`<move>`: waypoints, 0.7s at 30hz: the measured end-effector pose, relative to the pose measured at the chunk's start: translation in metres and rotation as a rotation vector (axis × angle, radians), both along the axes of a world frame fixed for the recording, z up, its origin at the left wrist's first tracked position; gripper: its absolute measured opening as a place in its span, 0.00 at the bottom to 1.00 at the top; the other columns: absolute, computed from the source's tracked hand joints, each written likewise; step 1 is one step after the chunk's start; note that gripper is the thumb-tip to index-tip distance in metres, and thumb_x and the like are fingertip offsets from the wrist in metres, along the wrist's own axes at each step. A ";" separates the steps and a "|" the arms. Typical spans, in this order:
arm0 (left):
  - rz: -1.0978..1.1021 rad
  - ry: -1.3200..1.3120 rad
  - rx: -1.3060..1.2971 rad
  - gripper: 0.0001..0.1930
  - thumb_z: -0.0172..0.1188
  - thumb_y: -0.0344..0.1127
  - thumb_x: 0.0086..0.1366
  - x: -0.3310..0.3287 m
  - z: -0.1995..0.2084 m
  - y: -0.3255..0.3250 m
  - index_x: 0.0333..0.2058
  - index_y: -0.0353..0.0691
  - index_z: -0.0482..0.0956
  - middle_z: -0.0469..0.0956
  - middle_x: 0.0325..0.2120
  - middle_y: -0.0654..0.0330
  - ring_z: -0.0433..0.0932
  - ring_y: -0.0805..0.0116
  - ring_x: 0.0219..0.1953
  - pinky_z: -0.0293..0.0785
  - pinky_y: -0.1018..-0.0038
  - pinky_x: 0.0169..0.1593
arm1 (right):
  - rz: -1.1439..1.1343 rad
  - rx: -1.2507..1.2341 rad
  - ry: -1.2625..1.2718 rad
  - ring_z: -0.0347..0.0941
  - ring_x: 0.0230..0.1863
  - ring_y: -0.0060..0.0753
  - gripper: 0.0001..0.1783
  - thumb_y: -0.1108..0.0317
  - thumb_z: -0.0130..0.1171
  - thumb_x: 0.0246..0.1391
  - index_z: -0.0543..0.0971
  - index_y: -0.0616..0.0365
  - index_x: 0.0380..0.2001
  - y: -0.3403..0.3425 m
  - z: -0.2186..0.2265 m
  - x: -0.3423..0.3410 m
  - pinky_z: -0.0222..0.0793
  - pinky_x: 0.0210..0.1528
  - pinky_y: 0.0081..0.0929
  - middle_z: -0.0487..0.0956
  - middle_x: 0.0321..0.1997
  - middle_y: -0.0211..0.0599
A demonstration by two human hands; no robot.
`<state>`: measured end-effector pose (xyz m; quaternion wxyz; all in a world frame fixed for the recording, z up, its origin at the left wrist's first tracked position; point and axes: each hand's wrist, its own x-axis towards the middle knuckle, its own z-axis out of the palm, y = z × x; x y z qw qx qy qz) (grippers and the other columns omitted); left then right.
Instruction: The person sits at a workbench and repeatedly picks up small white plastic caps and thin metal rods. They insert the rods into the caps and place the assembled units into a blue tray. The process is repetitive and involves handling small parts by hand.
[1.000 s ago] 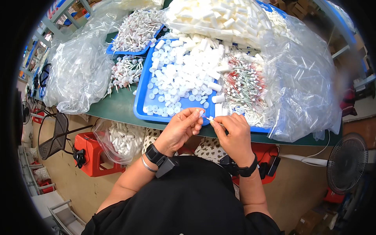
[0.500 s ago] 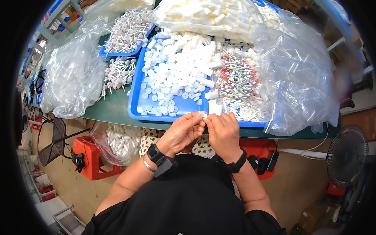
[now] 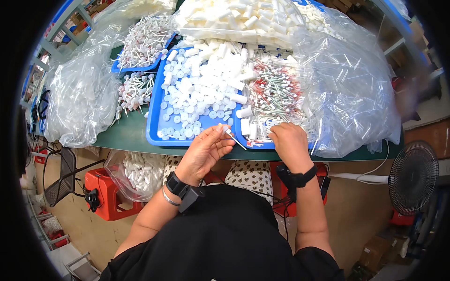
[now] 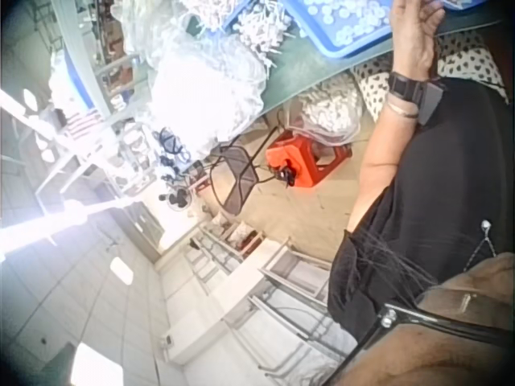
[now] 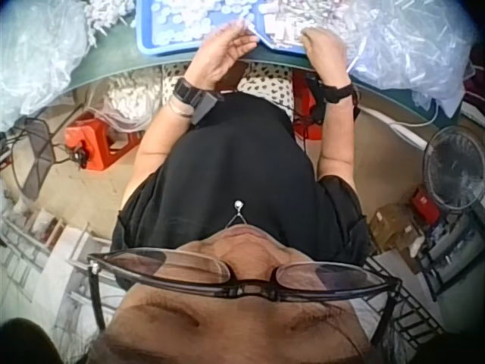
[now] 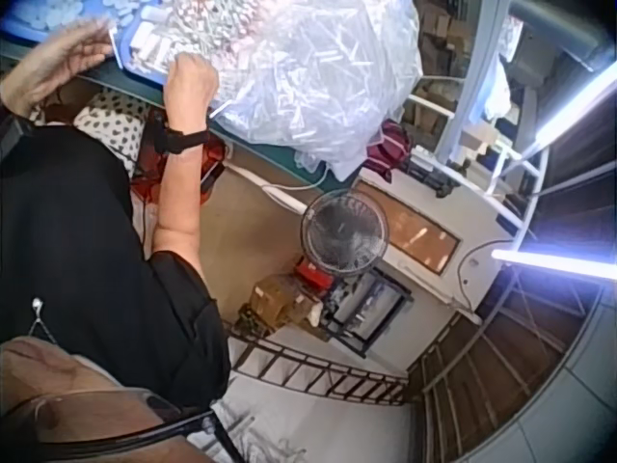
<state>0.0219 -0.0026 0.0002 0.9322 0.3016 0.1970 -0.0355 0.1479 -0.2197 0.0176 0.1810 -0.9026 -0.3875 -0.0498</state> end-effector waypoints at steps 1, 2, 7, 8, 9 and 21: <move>-0.005 -0.008 -0.001 0.14 0.56 0.41 0.72 0.000 0.001 -0.001 0.46 0.36 0.76 0.80 0.38 0.57 0.81 0.70 0.41 0.79 0.78 0.46 | -0.003 -0.022 -0.018 0.76 0.34 0.48 0.06 0.70 0.65 0.48 0.81 0.59 0.29 0.002 -0.004 0.002 0.70 0.38 0.41 0.78 0.28 0.40; -0.010 -0.016 -0.002 0.14 0.56 0.41 0.72 0.001 0.002 -0.001 0.47 0.36 0.76 0.80 0.40 0.55 0.81 0.68 0.44 0.79 0.76 0.48 | -0.006 -0.045 -0.036 0.76 0.33 0.48 0.06 0.71 0.65 0.47 0.80 0.60 0.28 0.004 -0.006 0.004 0.70 0.38 0.41 0.78 0.27 0.40; 0.000 -0.030 -0.013 0.15 0.56 0.39 0.71 -0.001 0.001 0.001 0.48 0.33 0.75 0.79 0.44 0.50 0.80 0.63 0.49 0.79 0.73 0.54 | -0.022 -0.025 0.076 0.75 0.32 0.50 0.06 0.72 0.65 0.46 0.77 0.60 0.25 0.003 -0.008 0.010 0.70 0.35 0.42 0.77 0.27 0.43; 0.011 -0.027 -0.016 0.15 0.56 0.38 0.71 -0.001 0.002 0.002 0.49 0.33 0.75 0.79 0.44 0.50 0.80 0.63 0.49 0.79 0.73 0.54 | -0.033 0.022 0.110 0.75 0.31 0.50 0.06 0.73 0.65 0.46 0.77 0.61 0.25 0.002 -0.007 0.009 0.70 0.35 0.42 0.77 0.26 0.43; 0.024 -0.022 -0.021 0.15 0.56 0.38 0.71 -0.001 0.002 0.002 0.49 0.33 0.75 0.79 0.44 0.50 0.80 0.62 0.49 0.79 0.73 0.54 | -0.047 0.068 0.163 0.76 0.29 0.49 0.06 0.73 0.65 0.47 0.76 0.60 0.26 0.001 -0.005 0.009 0.70 0.33 0.40 0.77 0.27 0.44; 0.089 -0.068 -0.039 0.15 0.55 0.35 0.71 0.001 0.015 0.001 0.52 0.31 0.73 0.79 0.44 0.49 0.80 0.63 0.49 0.78 0.73 0.55 | 0.103 0.366 0.193 0.75 0.23 0.38 0.06 0.72 0.66 0.53 0.79 0.60 0.32 0.030 0.031 -0.038 0.69 0.27 0.30 0.79 0.27 0.38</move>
